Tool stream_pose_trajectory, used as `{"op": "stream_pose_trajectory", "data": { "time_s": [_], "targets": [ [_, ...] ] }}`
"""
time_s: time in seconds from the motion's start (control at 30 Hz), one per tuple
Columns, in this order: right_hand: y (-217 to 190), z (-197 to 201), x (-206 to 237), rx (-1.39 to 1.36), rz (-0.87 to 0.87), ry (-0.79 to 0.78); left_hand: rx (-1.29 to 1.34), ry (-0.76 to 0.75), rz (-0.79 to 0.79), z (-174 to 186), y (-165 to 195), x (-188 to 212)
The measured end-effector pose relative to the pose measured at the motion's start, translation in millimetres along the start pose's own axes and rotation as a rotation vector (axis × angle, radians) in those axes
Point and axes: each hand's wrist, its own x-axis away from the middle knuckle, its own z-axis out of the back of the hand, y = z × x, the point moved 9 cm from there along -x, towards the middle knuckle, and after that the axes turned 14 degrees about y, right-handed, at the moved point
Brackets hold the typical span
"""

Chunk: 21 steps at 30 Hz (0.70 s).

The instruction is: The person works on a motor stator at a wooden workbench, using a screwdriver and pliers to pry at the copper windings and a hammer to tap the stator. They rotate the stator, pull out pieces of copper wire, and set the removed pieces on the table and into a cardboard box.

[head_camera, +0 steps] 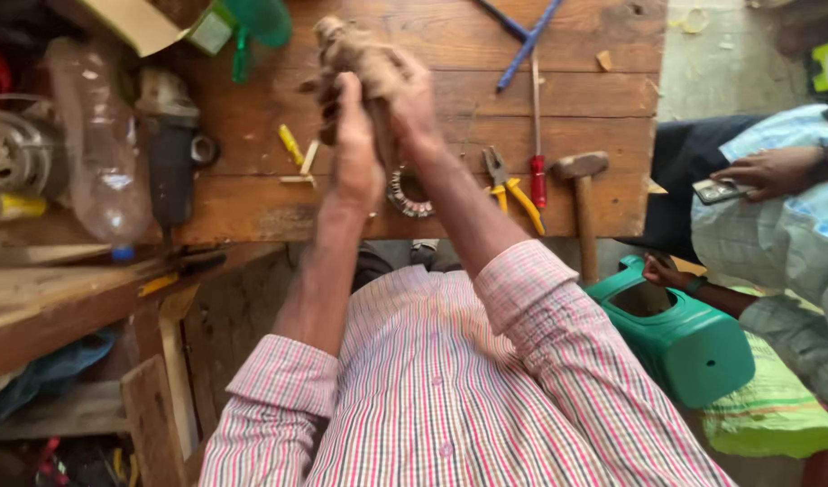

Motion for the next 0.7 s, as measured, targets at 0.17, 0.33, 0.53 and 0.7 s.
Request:
{"op": "stream_pose_trajectory", "data": {
  "time_s": [0.17, 0.33, 0.53, 0.7],
  "targets": [
    [-0.7, 5.8, -0.9, -0.372, -0.370, -0.007, -0.863, 0.164, -0.653, -27.0, 55.2, 20.5],
    [-16.0, -24.4, 66.9, 0.136, -0.069, -0.179, -0.504, 0.267, -0.544, -9.7, 106.4, -5.0],
    [-26.4, -33.8, 103.0, 0.550, 0.216, -0.170, -0.139, 0.090, -0.244, 19.7, 82.5, 12.9],
    [1.4, -13.9, 47.3, 0.907, 0.040, 0.022, -0.217, 0.103, -0.159, -0.8, 29.1, 24.5]
  ]
}}
